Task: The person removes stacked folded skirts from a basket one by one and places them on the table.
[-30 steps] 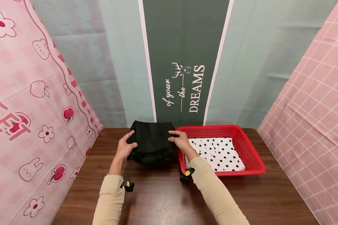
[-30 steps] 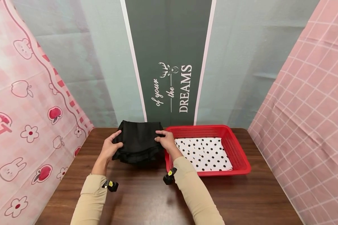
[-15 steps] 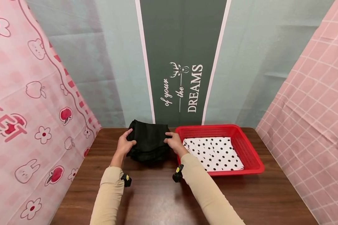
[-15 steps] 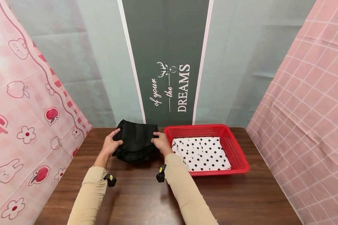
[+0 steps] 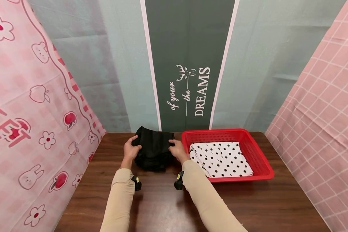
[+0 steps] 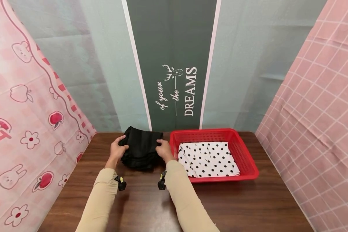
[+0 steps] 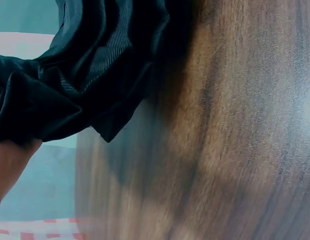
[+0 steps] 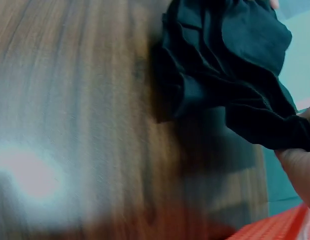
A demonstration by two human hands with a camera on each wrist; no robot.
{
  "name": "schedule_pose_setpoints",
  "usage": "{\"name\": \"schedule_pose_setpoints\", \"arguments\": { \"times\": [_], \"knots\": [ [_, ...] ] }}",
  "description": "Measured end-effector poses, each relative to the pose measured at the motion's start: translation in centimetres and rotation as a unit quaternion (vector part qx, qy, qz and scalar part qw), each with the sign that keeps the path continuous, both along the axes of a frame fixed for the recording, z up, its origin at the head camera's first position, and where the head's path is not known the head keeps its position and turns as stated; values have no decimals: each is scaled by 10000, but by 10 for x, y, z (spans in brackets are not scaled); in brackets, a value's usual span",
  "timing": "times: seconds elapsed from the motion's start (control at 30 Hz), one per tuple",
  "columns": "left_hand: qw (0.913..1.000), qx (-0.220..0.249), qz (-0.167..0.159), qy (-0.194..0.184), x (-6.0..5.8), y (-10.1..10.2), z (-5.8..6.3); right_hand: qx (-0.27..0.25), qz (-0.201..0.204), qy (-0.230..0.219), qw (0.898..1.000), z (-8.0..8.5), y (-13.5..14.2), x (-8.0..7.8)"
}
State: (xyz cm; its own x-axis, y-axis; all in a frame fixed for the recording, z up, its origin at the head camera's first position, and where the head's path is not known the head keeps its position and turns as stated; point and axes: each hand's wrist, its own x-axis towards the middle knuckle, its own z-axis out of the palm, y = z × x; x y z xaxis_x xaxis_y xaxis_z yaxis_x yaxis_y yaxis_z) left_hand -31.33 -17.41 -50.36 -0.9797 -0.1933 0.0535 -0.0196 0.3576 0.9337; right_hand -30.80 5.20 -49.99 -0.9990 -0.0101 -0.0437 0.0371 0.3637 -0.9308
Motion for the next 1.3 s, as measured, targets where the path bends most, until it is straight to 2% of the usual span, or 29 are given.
{"name": "schedule_pose_setpoints", "arguments": {
  "times": [0.17, 0.27, 0.43, 0.57, 0.73, 0.83, 1.0, 1.2, 1.3],
  "knots": [
    [9997, 72, 12, -241, -3, 7, -11, -52, -5, -25, 10000, -13, -8, 2],
    [9987, 282, -13, -433, -3, 11, -16, -48, 27, -121, 9999, -16, -9, 3],
    [9967, 459, -118, -664, -1, 9, -16, -294, 410, -751, 9959, -16, -6, 5],
    [9947, -48, -448, -928, 1, 5, -10, -543, 513, -1223, 9897, -15, -4, 5],
    [9872, -849, -542, -1235, 3, -1, -9, 3, 301, -1153, 9929, -14, -6, 5],
    [9857, -1163, -344, -1174, 4, -5, -11, 267, 279, -940, 9948, -14, -7, 6],
    [9897, -1147, 62, -858, 6, -9, -11, 319, 644, -518, 9961, -13, -7, 5],
    [9946, -786, 334, -592, 9, -20, -10, 317, 926, -914, 9910, -6, -2, 5],
    [9965, -648, 336, -412, 11, -22, -14, 344, 1016, -1073, 9884, 3, 5, 7]
  ]
}}
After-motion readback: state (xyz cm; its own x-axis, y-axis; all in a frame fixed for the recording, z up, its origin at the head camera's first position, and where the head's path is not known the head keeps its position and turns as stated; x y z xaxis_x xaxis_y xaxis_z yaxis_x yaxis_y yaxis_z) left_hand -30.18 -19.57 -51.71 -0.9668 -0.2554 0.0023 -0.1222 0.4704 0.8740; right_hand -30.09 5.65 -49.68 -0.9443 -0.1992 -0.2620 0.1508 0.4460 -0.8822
